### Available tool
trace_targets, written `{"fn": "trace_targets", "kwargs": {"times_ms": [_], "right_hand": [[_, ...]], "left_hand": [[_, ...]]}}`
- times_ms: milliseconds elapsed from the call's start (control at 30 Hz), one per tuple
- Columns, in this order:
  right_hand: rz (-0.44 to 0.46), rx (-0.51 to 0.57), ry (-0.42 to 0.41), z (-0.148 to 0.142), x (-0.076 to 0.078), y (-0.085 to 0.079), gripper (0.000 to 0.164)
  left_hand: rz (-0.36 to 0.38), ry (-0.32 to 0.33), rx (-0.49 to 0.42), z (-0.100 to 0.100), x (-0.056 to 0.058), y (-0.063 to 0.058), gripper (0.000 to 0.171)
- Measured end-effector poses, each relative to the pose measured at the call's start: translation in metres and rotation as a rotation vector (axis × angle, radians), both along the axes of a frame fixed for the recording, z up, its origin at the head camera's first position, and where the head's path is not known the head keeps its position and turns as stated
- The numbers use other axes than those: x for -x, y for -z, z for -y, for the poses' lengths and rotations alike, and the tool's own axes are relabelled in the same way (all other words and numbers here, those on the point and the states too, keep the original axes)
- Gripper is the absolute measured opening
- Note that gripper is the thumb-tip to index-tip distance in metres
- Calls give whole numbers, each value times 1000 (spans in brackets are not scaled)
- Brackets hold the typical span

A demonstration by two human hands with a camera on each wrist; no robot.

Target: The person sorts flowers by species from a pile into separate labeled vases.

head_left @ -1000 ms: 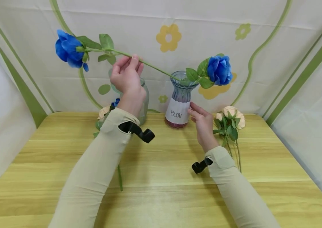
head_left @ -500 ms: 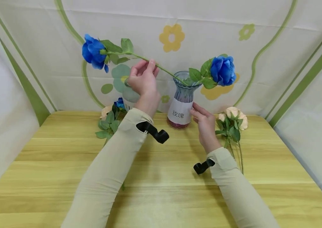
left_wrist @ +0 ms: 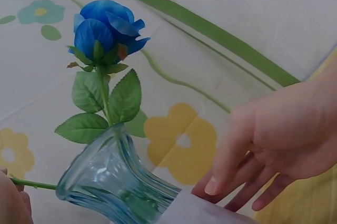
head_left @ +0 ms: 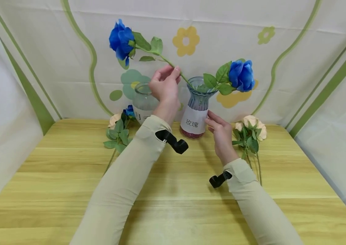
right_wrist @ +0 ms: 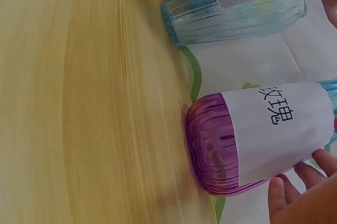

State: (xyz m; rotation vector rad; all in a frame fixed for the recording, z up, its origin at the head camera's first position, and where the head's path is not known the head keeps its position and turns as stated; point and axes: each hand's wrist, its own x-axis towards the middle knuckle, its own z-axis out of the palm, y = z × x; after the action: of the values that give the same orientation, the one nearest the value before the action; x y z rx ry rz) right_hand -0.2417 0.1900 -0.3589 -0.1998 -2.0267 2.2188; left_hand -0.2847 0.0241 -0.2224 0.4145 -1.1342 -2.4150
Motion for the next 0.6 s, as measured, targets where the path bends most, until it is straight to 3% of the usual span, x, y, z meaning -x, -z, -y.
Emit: {"fn": "trace_targets", "kwargs": {"times_ms": [300,467,600], "right_hand": [[1,-7,6,-2,-1,-2,49],[4,1,8,-2,0,-1,49],[6,11,4,0,0,-1,48]], "left_hand": [[53,28,120,-18,3,11,11],[119,55,186,-26,3,17,10],[147,27,221,-29,5,21,12]]}}
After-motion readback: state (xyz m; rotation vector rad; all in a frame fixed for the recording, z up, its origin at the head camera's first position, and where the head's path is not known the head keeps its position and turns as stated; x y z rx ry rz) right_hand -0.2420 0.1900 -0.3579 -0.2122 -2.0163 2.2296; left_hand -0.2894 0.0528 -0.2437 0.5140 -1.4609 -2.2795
